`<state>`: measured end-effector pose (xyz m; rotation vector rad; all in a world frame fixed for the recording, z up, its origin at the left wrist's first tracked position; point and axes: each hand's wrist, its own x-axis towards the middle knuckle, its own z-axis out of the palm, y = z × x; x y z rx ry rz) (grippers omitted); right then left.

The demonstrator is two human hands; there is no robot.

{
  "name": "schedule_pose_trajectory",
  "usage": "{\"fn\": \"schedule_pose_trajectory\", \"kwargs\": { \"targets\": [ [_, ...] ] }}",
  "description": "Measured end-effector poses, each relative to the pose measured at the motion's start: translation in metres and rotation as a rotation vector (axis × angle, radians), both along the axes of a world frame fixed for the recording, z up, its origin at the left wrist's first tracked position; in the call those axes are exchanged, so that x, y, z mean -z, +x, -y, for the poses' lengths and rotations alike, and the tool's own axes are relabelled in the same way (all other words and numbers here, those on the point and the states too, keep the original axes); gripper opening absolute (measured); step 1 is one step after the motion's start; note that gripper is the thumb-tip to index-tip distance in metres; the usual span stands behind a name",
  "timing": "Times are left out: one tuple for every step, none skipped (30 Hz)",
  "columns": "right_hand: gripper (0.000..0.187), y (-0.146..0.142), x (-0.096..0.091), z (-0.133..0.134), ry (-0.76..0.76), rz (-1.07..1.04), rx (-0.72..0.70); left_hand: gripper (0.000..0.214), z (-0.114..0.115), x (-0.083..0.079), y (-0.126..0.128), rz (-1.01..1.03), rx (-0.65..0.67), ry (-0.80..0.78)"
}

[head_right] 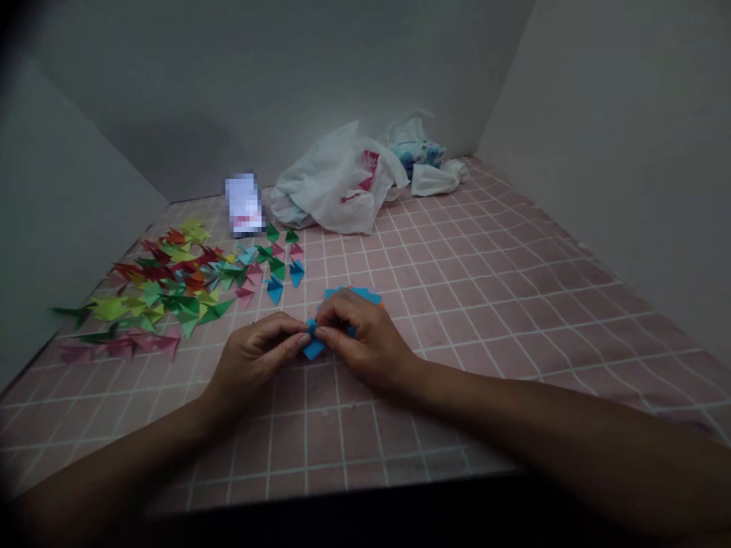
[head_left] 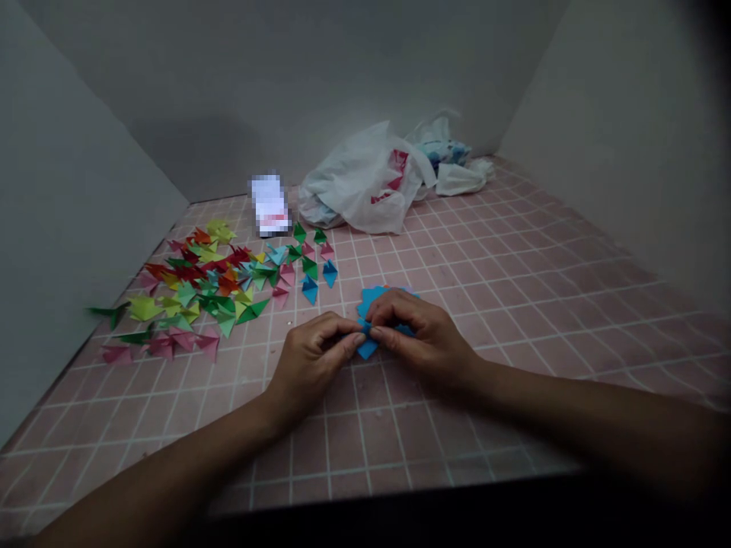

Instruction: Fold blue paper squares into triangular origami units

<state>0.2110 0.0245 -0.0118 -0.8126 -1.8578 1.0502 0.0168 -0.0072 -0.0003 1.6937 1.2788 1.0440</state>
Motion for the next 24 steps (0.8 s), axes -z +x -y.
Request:
{"fn": "schedule_pose_trajectory", "kwargs": {
  "targets": [
    [0.012, -0.0003, 0.0003, 0.0001, -0.008, 0.000, -0.006, 0.010, -0.0002, -0.0001, 0.0000, -0.004, 0.008, 0.017],
    [0.012, -0.0007, 0.0006, 0.0001, -0.016, 0.002, -0.007, 0.010, -0.0005, -0.0002, -0.0001, -0.007, 0.014, 0.029],
    [0.011, -0.0010, 0.0008, 0.0001, -0.023, 0.007, -0.005, 0.011, -0.0007, -0.0002, -0.0002, -0.011, 0.018, 0.037],
    [0.011, -0.0012, 0.0010, 0.0001, -0.031, 0.013, -0.002, 0.011, -0.0010, -0.0003, -0.0005, -0.017, 0.022, 0.044],
    [0.011, -0.0014, 0.0010, 0.0000, -0.041, 0.018, -0.002, 0.011, -0.0011, -0.0003, -0.0008, -0.025, 0.026, 0.051],
    [0.010, -0.0014, 0.0010, -0.0002, -0.051, 0.020, -0.005, 0.012, -0.0013, -0.0004, -0.0012, -0.037, 0.032, 0.057],
    [0.010, -0.0014, 0.0010, -0.0003, -0.061, 0.018, -0.010, 0.013, -0.0013, -0.0006, -0.0016, -0.052, 0.041, 0.064],
    [0.010, -0.0012, 0.0009, -0.0004, -0.071, 0.013, -0.016, 0.013, -0.0014, -0.0009, -0.0020, -0.067, 0.050, 0.071],
    [0.010, -0.0010, 0.0008, -0.0005, -0.080, 0.008, -0.021, 0.014, -0.0013, -0.0013, -0.0024, -0.081, 0.060, 0.079],
    [0.011, -0.0008, 0.0006, -0.0005, -0.089, 0.006, -0.025, 0.014, -0.0013, -0.0016, -0.0027, -0.095, 0.070, 0.085],
    [0.011, -0.0006, 0.0005, -0.0004, -0.094, 0.005, -0.027, 0.015, -0.0014, -0.0018, -0.0030, -0.109, 0.080, 0.094],
    [0.011, -0.0005, 0.0004, -0.0002, -0.098, 0.007, -0.027, 0.015, -0.0015, -0.0019, -0.0033, -0.121, 0.090, 0.102],
    [0.011, -0.0005, 0.0004, 0.0000, -0.098, 0.009, -0.027, 0.015, -0.0017, -0.0018, -0.0035, -0.133, 0.099, 0.110],
    [0.011, -0.0006, 0.0004, 0.0001, -0.099, 0.010, -0.028, 0.015, -0.0019, -0.0015, -0.0038, -0.145, 0.110, 0.118],
    [0.011, -0.0007, 0.0005, 0.0002, -0.098, 0.010, -0.031, 0.015, -0.0021, -0.0010, -0.0040, -0.157, 0.122, 0.127],
    [0.009, -0.0010, 0.0006, 0.0003, -0.099, 0.007, -0.036, 0.016, -0.0024, -0.0003, -0.0043, -0.167, 0.133, 0.135],
    [0.007, -0.0013, 0.0008, 0.0002, -0.101, 0.007, -0.043, 0.016, -0.0026, 0.0005, -0.0045, -0.177, 0.145, 0.141],
    [0.005, -0.0015, 0.0010, 0.0001, -0.103, 0.010, -0.052, 0.016, -0.0028, 0.0013, -0.0047, -0.185, 0.154, 0.147],
    [0.004, -0.0017, 0.0011, -0.0002, -0.100, 0.017, -0.061, 0.016, -0.0028, 0.0021, -0.0048, -0.193, 0.162, 0.152],
    [0.005, -0.0018, 0.0013, -0.0005, -0.092, 0.029, -0.071, 0.016, -0.0029, 0.0027, -0.0049, -0.200, 0.170, 0.154],
    [0.006, -0.0017, 0.0014, -0.0009, -0.082, 0.044, -0.078, 0.017, -0.0029, 0.0032, -0.0049, -0.205, 0.174, 0.154],
    [0.008, -0.0015, 0.0014, -0.0012, -0.070, 0.059, -0.082, 0.017, -0.0029, 0.0034, -0.0048, -0.207, 0.177, 0.155],
    [0.010, -0.0012, 0.0013, -0.0015, -0.060, 0.072, -0.082, 0.017, -0.0029, 0.0034, -0.0047, -0.205, 0.179, 0.154],
    [0.012, -0.0008, 0.0013, -0.0016, -0.052, 0.080, -0.076, 0.016, -0.0029, 0.0032, -0.0046, -0.201, 0.177, 0.152]
  ]
}}
